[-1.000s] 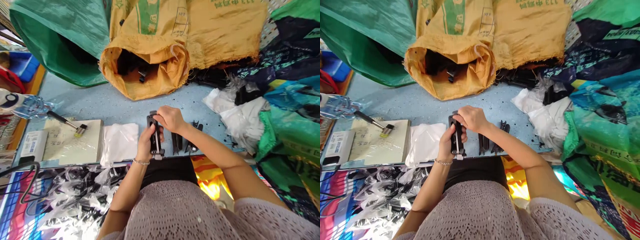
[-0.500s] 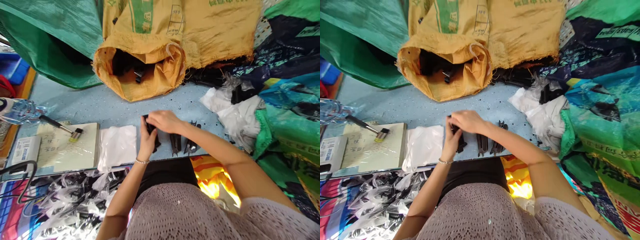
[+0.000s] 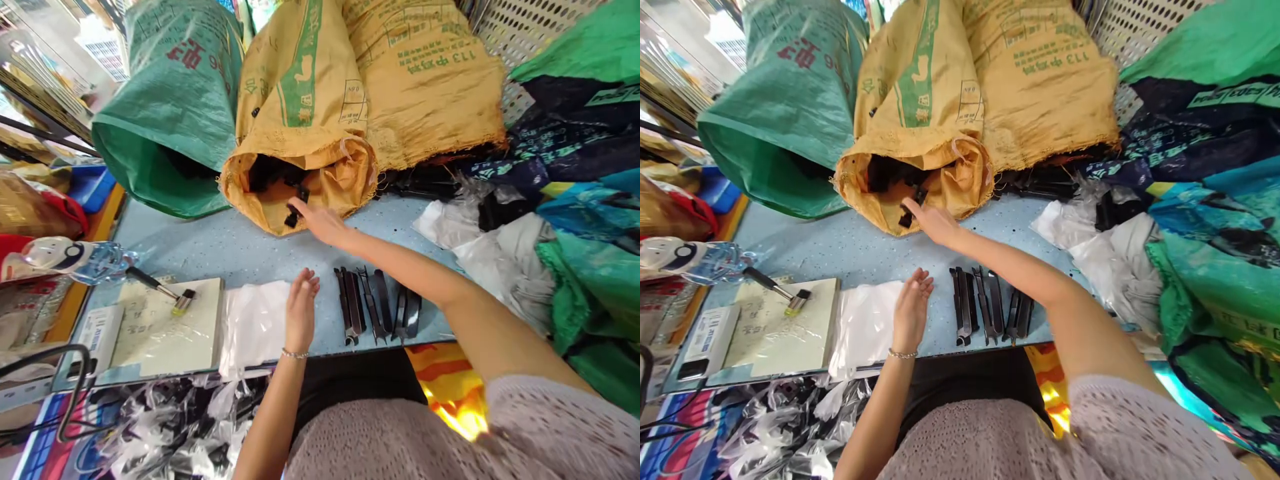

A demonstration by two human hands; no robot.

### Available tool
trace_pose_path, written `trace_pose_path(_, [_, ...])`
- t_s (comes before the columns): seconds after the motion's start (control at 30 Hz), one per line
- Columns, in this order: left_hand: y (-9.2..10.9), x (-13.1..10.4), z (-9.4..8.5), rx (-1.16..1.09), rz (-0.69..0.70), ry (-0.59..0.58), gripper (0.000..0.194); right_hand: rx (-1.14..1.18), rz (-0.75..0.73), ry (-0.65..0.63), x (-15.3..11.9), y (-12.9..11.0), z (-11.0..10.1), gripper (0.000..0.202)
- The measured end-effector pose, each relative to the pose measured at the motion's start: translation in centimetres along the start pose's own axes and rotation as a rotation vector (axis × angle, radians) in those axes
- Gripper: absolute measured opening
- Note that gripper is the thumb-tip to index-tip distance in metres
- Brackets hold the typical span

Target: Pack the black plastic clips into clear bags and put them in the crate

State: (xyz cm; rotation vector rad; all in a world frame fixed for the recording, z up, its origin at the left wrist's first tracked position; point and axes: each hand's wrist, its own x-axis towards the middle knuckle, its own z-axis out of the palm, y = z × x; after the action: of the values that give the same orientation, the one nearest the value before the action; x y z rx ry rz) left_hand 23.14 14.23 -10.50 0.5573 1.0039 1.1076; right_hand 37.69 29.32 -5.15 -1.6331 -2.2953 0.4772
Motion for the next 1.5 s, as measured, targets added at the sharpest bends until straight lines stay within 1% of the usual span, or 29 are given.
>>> trace_pose_path(0.03, [0.8,0.7,0.1,-0.133,-0.030,-0.014,0.061,0.101,-0.033,0.043,-3.2,-0.7,0.4,0.051])
trace_pose_path(0.07, [1.6,1.3,0.3,-0.241,-0.061,-0.046,0.064,0.198,-0.064,0.037,-6.3,-1.5,0.8,0.049])
trace_pose_path(0.13, [2.8,2.0,0.6,-0.352,-0.124,-0.120,0.063,0.296,-0.127,-0.085,-11.9,-2.8,1.0,0.045])
trace_pose_path(0.17, [3.2,2.0,0.7,-0.359,-0.136,-0.133,0.059,0.306,-0.203,-0.184,-13.9,-3.1,0.8,0.042])
trace_pose_path(0.2, [3.4,1.8,0.9,-0.343,-0.131,-0.127,0.053,0.321,-0.239,-0.250,-15.4,-3.3,0.5,0.039])
trace_pose_path(0.23, [3.4,1.3,1.0,-0.308,-0.120,-0.111,0.050,0.330,-0.240,-0.268,-16.1,-3.4,0.0,0.036])
trace_pose_path(0.27, [3.3,0.7,1.1,-0.258,-0.105,-0.087,0.049,0.332,-0.210,-0.232,-16.3,-3.3,-0.5,0.034])
trace_pose_path(0.37, [2.6,-1.5,1.6,-0.046,-0.058,-0.024,0.055,0.195,-0.097,0.025,-14.1,-3.0,-1.3,0.038])
trace_pose_path(0.4, [2.3,-2.1,1.8,0.029,-0.040,-0.007,0.056,0.113,-0.096,0.070,-13.0,-3.0,-1.3,0.039])
trace_pose_path(0.43, [2.0,-2.5,1.9,0.097,-0.018,0.010,0.056,0.039,-0.096,0.076,-11.9,-3.1,-1.1,0.040])
trace_pose_path(0.5, [1.5,-2.9,2.1,0.188,0.030,0.047,0.055,-0.036,-0.032,0.016,-10.5,-3.4,-0.6,0.044])
trace_pose_path(0.57, [1.2,-2.7,1.9,0.222,0.066,0.091,0.054,-0.022,0.074,-0.076,-10.6,-3.9,-0.2,0.049])
trace_pose_path(0.6, [1.1,-2.5,1.8,0.224,0.086,0.121,0.053,0.001,0.085,-0.118,-11.3,-4.2,0.1,0.050])
trace_pose_path(0.63, [1.1,-2.3,1.6,0.223,0.102,0.158,0.052,0.024,0.052,-0.155,-12.4,-4.5,0.3,0.050])
trace_pose_path(0.73, [1.4,-1.9,1.0,0.227,0.089,0.238,0.052,0.049,-0.147,-0.214,-16.8,-5.2,1.4,0.043])
trace_pose_path(0.77, [1.6,-1.8,0.9,0.237,0.081,0.242,0.052,0.046,-0.163,-0.231,-18.2,-5.5,1.7,0.042])
trace_pose_path(0.83, [1.7,-1.5,0.6,0.271,0.087,0.216,0.048,0.057,-0.096,-0.296,-19.9,-5.8,2.1,0.043])
trace_pose_path(0.87, [1.6,-1.3,0.4,0.300,0.108,0.194,0.046,0.083,-0.056,-0.345,-20.0,-5.8,2.0,0.045])
trace_pose_path(0.93, [1.2,-0.9,0.0,0.415,0.163,0.156,0.042,0.149,-0.029,-0.400,-18.4,-5.3,1.4,0.048])
trace_pose_path(0.97, [0.8,-0.7,-0.1,0.495,0.186,0.144,0.041,0.170,-0.036,-0.377,-16.8,-4.8,0.8,0.049])
trace_pose_path(1.0, [0.4,-0.5,-0.2,0.579,0.209,0.137,0.038,0.172,-0.044,-0.314,-14.6,-4.2,0.3,0.049])
trace_pose_path(1.07, [-0.6,-0.5,0.1,0.703,0.248,0.128,0.033,0.108,-0.032,-0.103,-8.9,-2.5,-0.7,0.046])
trace_pose_path(1.13, [-1.6,-0.7,0.8,0.722,0.270,0.130,0.042,-0.033,-0.017,0.042,-2.3,-0.7,-1.2,0.040])
trace_pose_path(1.17, [-2.0,-0.9,1.1,0.705,0.278,0.131,0.051,-0.109,-0.014,0.061,0.9,0.2,-1.3,0.042])
trace_pose_path(1.23, [-2.6,-1.1,1.5,0.657,0.283,0.123,0.062,-0.219,-0.027,0.078,6.8,1.6,-1.3,0.055])
trace_pose_path(1.3, [-2.9,-1.0,1.4,0.595,0.292,0.099,0.062,-0.269,0.003,0.093,11.1,2.5,-1.4,0.063])
trace_pose_path(1.33, [-2.9,-1.0,1.2,0.571,0.297,0.087,0.060,-0.277,0.032,0.098,12.6,2.7,-1.4,0.063])
trace_pose_path(1.4, [-2.8,-0.8,0.8,0.558,0.294,0.073,0.056,-0.277,0.085,0.098,14.2,2.9,-1.5,0.059])
trace_pose_path(1.5, [-2.7,-0.8,0.6,0.589,0.255,0.048,0.052,-0.294,0.070,0.120,14.2,3.1,-1.5,0.053])
